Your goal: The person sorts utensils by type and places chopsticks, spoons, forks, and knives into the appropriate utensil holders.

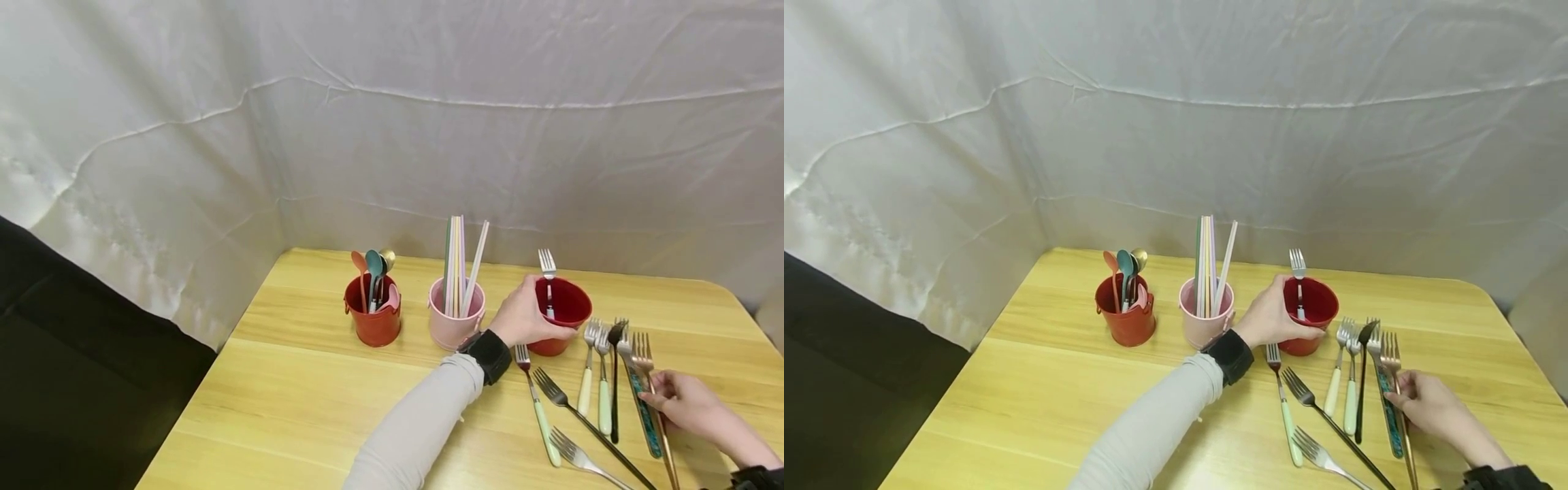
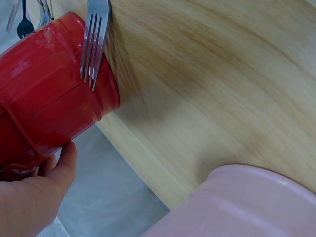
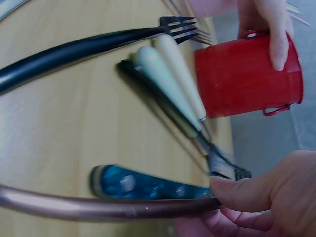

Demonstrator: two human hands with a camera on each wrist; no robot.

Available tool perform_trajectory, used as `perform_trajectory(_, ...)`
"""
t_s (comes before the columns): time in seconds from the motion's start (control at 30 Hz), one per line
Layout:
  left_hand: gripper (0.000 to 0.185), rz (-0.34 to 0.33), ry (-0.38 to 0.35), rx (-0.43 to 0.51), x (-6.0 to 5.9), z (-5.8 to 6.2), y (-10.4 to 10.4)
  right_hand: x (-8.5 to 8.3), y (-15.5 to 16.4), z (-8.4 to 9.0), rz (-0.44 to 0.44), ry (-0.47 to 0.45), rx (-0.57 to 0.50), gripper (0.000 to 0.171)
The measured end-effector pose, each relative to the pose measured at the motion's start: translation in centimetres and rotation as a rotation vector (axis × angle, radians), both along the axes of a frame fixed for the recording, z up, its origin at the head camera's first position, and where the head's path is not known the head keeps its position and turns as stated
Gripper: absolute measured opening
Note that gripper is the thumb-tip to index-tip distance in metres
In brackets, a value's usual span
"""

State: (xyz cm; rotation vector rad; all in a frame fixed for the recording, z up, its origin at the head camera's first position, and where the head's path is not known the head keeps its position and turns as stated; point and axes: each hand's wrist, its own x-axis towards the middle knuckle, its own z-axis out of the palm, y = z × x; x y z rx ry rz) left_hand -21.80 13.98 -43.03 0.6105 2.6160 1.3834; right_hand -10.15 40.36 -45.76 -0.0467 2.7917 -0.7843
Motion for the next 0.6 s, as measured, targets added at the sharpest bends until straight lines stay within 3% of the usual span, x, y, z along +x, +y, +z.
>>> perform_trajectory(0.23, 0.089, -0.005, 0.005, -0.013, -0.2, -0.2, 0.0, -1.1, -1.0, 2.4, -0.011, 0.026, -0.067, 0.03)
perform_trajectory(0.5, 0.091, 0.001, 0.046, -0.04, -0.2, -0.1, 0.0, -2.4, -3.1, 4.7, -0.023, 0.303, -0.094, 0.03)
perform_trajectory(0.6, 0.092, 0.002, 0.052, -0.043, -0.2, -0.2, 0.0, -3.0, -4.0, 5.6, -0.031, 0.359, -0.106, 0.034)
